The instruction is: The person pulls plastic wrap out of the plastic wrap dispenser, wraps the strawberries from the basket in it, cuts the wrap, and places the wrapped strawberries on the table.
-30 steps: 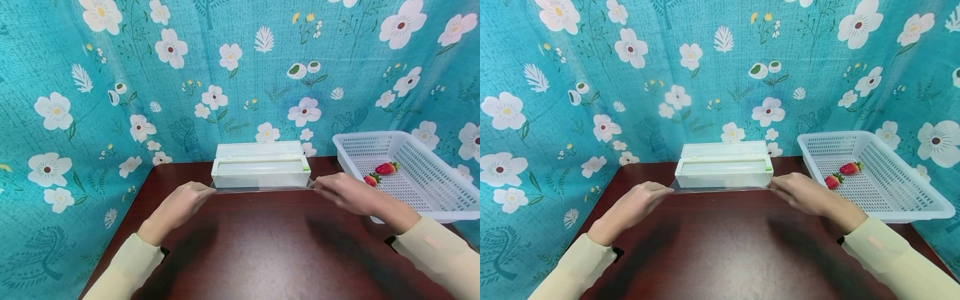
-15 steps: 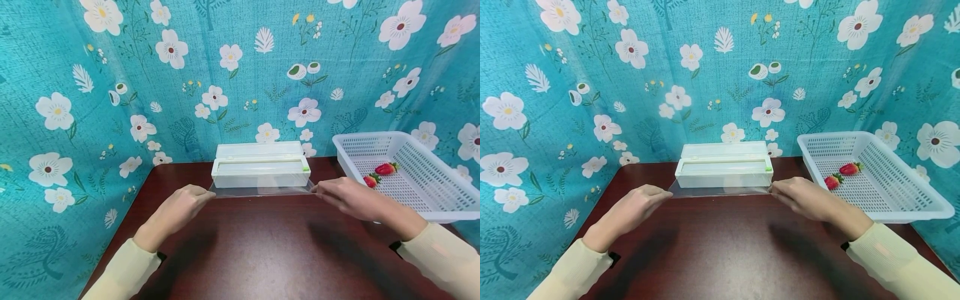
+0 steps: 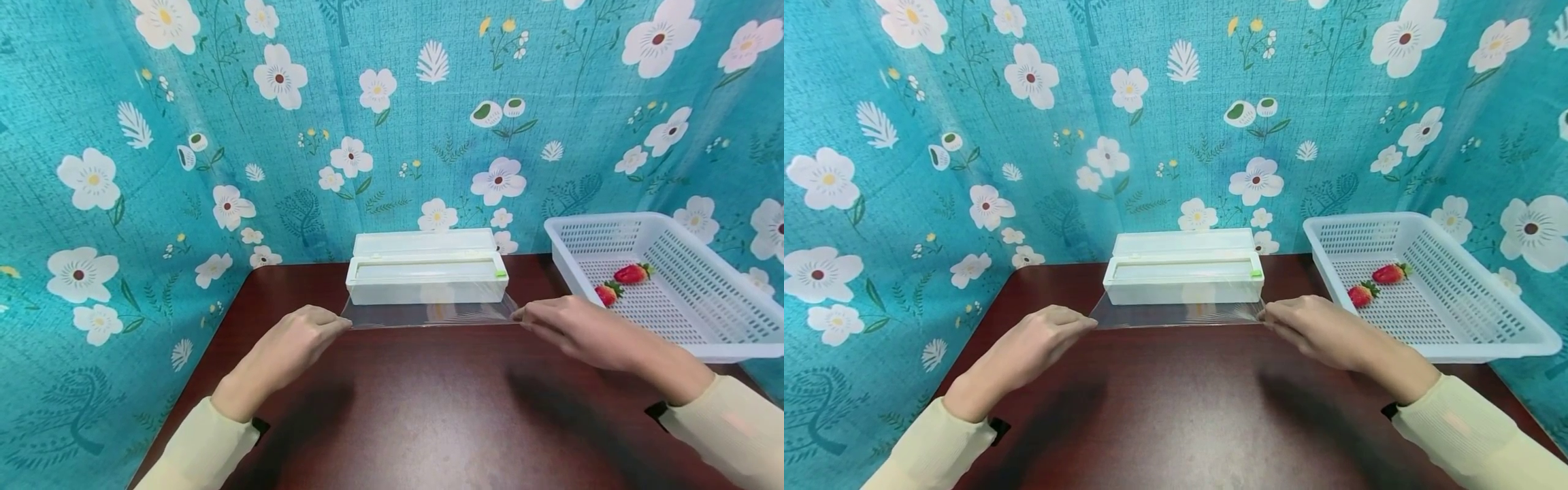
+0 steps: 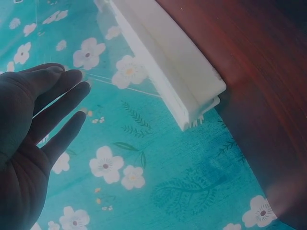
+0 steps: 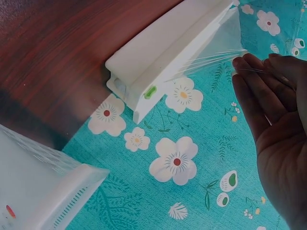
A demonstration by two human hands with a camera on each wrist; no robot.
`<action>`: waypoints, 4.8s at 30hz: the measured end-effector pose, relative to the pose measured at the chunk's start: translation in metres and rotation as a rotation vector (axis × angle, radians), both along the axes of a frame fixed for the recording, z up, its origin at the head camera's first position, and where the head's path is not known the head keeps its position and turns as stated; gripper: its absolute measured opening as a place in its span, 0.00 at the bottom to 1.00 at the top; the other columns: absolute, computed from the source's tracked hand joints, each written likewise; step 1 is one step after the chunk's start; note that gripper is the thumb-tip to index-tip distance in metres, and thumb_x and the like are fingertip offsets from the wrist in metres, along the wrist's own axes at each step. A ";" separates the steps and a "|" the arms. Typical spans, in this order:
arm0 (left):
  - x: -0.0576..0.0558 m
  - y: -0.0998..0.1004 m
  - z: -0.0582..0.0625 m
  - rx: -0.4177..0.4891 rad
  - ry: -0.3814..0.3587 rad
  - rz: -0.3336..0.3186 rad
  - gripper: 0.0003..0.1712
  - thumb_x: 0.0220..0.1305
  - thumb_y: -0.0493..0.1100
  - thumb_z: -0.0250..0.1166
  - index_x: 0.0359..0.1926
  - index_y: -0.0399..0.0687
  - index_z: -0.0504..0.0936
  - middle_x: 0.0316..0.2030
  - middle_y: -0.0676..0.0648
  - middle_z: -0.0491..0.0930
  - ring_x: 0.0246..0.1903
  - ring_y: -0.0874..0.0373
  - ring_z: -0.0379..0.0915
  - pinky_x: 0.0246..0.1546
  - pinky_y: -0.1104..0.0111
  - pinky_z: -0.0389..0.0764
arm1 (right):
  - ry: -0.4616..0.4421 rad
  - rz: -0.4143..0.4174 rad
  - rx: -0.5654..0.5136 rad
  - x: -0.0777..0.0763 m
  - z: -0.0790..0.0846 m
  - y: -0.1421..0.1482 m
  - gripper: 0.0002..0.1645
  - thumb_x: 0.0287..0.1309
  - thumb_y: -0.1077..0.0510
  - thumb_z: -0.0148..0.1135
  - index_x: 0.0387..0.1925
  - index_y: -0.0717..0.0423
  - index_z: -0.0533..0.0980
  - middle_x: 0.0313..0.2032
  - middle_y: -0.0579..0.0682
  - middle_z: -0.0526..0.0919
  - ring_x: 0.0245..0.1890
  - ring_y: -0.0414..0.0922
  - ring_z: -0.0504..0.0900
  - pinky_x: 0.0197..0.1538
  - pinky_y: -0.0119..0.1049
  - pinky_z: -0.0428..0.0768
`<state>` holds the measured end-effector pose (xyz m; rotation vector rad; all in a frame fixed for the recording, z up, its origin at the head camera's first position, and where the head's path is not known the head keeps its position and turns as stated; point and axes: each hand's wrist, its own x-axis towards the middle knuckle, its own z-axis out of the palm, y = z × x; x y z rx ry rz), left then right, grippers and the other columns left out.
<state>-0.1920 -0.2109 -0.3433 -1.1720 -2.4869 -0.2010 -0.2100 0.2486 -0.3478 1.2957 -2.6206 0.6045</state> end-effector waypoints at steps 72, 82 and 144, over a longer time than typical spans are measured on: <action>-0.008 0.021 -0.087 -0.267 -0.235 0.007 0.01 0.65 0.38 0.72 0.36 0.48 0.88 0.29 0.54 0.81 0.28 0.60 0.77 0.32 0.67 0.80 | 0.018 0.057 0.231 0.001 -0.100 -0.011 0.06 0.59 0.60 0.74 0.35 0.49 0.83 0.31 0.36 0.76 0.29 0.34 0.71 0.33 0.30 0.78; -0.007 0.022 -0.090 -0.260 -0.239 -0.005 0.03 0.68 0.42 0.70 0.36 0.48 0.87 0.31 0.53 0.82 0.31 0.59 0.80 0.34 0.62 0.82 | 0.114 0.074 0.256 0.003 -0.103 -0.013 0.06 0.58 0.58 0.75 0.37 0.51 0.85 0.34 0.41 0.80 0.33 0.37 0.76 0.37 0.35 0.83; 0.002 0.020 -0.095 -0.202 -0.339 0.104 0.16 0.78 0.48 0.56 0.46 0.50 0.90 0.50 0.46 0.82 0.48 0.49 0.80 0.47 0.50 0.80 | 0.114 -0.086 0.075 0.004 -0.123 -0.006 0.07 0.52 0.58 0.79 0.31 0.48 0.85 0.38 0.41 0.80 0.37 0.38 0.79 0.36 0.39 0.83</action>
